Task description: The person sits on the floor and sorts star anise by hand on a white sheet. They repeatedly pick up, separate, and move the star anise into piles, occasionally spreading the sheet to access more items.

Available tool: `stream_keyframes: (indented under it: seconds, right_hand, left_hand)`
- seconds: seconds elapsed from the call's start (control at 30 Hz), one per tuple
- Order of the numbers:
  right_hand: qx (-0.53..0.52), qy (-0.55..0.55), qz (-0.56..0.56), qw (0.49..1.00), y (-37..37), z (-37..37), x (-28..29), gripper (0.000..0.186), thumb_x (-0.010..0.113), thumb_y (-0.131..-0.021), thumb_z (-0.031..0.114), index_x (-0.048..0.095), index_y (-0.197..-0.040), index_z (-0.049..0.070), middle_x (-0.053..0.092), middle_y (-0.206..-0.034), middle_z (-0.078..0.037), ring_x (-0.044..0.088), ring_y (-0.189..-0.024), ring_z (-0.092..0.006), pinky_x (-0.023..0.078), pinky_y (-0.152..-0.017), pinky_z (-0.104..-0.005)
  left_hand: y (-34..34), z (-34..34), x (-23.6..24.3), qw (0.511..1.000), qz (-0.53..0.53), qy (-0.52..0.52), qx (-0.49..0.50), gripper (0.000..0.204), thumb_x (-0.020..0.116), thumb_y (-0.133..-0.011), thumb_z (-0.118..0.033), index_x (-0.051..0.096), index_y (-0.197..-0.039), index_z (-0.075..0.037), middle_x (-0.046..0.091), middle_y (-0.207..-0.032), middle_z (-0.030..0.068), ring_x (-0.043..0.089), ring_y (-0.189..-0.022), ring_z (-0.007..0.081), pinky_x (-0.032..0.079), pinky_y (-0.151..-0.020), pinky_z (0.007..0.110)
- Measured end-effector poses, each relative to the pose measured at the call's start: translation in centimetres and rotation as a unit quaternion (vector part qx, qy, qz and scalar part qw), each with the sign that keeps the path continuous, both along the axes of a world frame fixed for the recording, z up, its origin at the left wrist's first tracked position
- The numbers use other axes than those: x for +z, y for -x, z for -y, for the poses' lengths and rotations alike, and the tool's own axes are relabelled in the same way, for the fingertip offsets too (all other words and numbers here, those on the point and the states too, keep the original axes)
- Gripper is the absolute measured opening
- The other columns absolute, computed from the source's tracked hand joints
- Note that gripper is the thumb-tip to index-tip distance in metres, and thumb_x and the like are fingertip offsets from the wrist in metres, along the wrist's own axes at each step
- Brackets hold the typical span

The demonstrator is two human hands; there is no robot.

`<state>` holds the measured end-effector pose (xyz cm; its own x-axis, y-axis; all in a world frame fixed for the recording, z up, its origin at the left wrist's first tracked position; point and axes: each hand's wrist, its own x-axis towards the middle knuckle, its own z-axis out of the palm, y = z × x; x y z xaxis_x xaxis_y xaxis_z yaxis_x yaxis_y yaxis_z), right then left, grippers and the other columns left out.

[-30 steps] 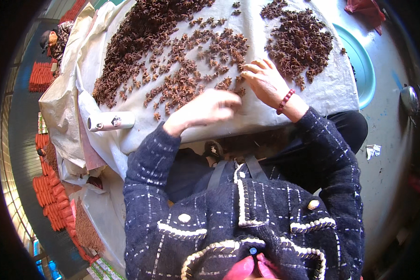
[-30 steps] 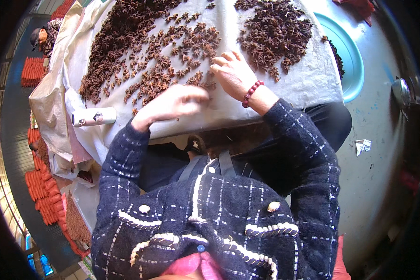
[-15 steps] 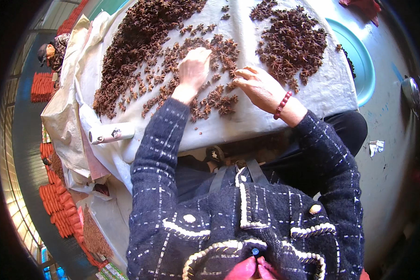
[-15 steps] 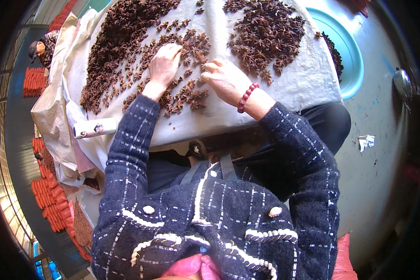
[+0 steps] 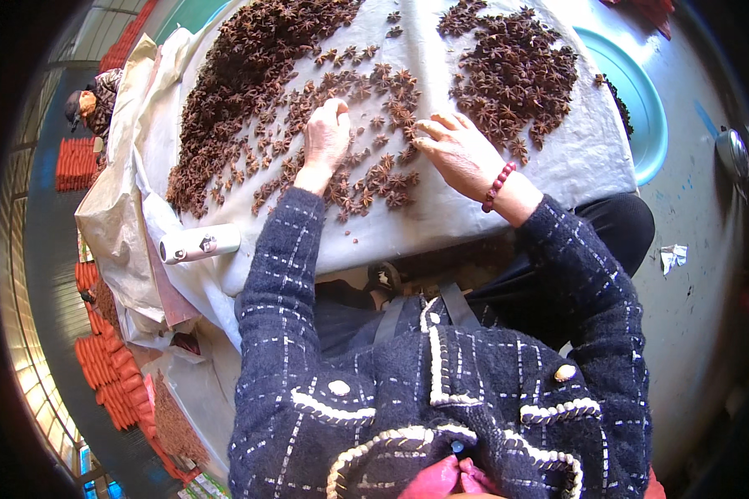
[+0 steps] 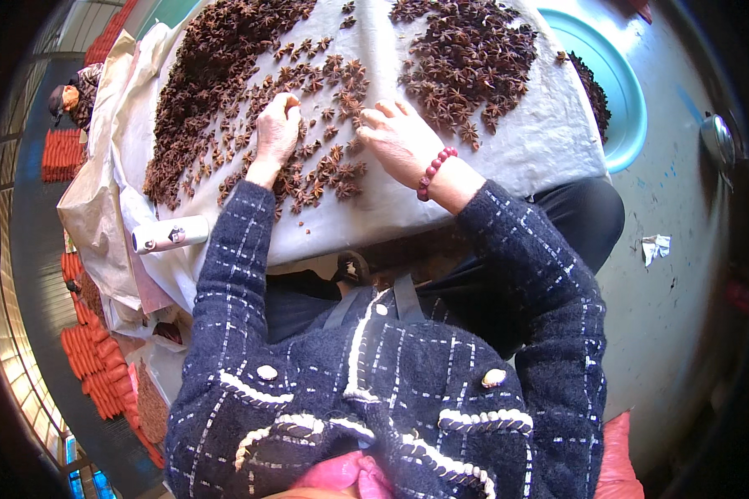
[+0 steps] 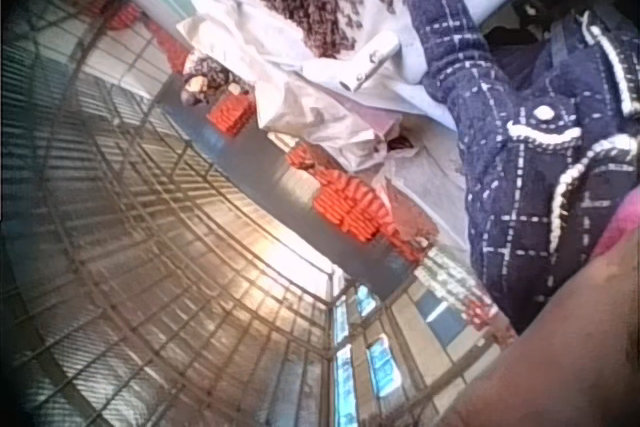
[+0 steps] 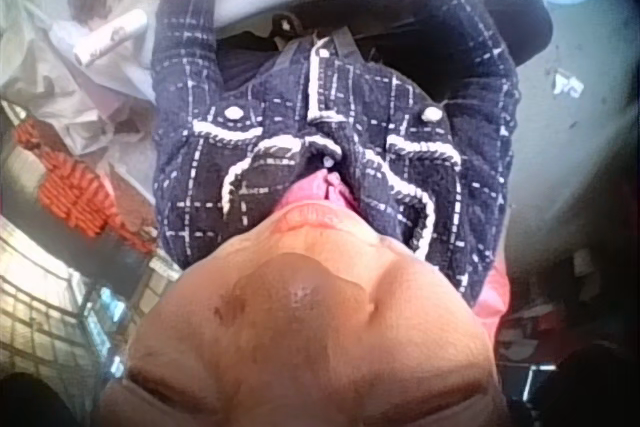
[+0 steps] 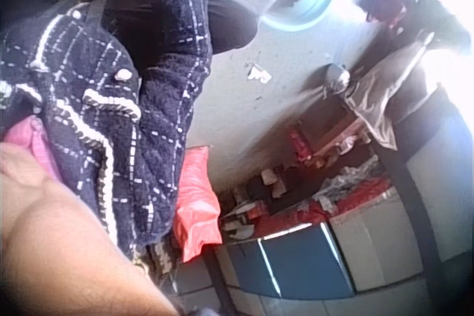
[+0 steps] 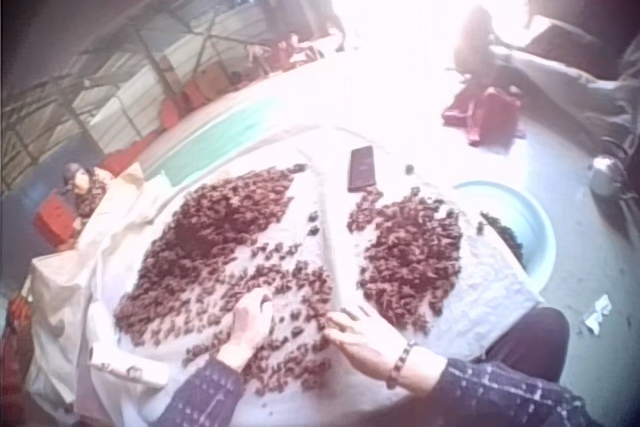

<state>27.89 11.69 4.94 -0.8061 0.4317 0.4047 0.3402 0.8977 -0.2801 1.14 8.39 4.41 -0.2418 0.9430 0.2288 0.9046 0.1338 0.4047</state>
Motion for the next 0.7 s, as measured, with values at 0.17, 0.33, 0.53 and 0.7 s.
stream_keyframes:
  seconds: [0.17,0.33,0.53,0.7]
  right_hand:
    - [0.107,0.084,-0.032,0.990,0.9,0.6,-0.6,0.027,0.059,-0.075,0.000,0.067,-0.100,0.002,0.062,-0.117,-0.014,0.053,-0.118,-0.0299,0.043,-0.102,-0.0369]
    - [0.046,0.075,-0.048,0.995,0.7,0.8,-0.8,0.029,0.057,-0.075,-0.002,0.068,-0.101,0.003,0.063,-0.117,-0.014,0.056,-0.112,-0.0282,0.045,-0.097,-0.0355]
    - [0.039,0.055,-0.038,0.997,0.3,0.4,-0.4,0.020,0.057,-0.076,0.002,0.065,-0.094,0.005,0.062,-0.103,-0.010,0.055,-0.104,-0.0271,0.044,-0.093,-0.0374]
    - [-0.022,0.069,0.013,0.997,-0.8,-0.3,0.7,0.019,0.058,-0.078,0.003,0.064,-0.096,0.004,0.062,-0.101,-0.009,0.056,-0.103,-0.0260,0.043,-0.091,-0.0382]
  left_hand:
    - [-0.2,-0.8,1.1,0.998,-0.060,-0.008,0.002,0.016,0.059,-0.089,-0.015,0.068,-0.100,-0.008,0.069,-0.098,0.0117,0.064,-0.094,0.0268,0.053,-0.082,0.038]
    - [-0.5,-2.9,0.4,0.973,-0.155,0.158,-0.060,0.019,0.060,-0.084,-0.027,0.069,-0.088,-0.011,0.067,-0.090,0.0131,0.063,-0.090,0.0304,0.051,-0.078,0.040]
    - [-1.0,-2.5,1.1,0.945,-0.268,0.110,-0.152,0.017,0.060,-0.083,-0.021,0.065,-0.078,-0.006,0.064,-0.079,0.0150,0.063,-0.080,0.0323,0.051,-0.074,0.044]
    - [-4.8,1.4,6.6,0.940,0.111,0.268,-0.178,0.014,0.065,-0.082,-0.016,0.070,-0.086,-0.004,0.068,-0.080,0.0087,0.063,-0.077,0.0193,0.050,-0.076,0.032]
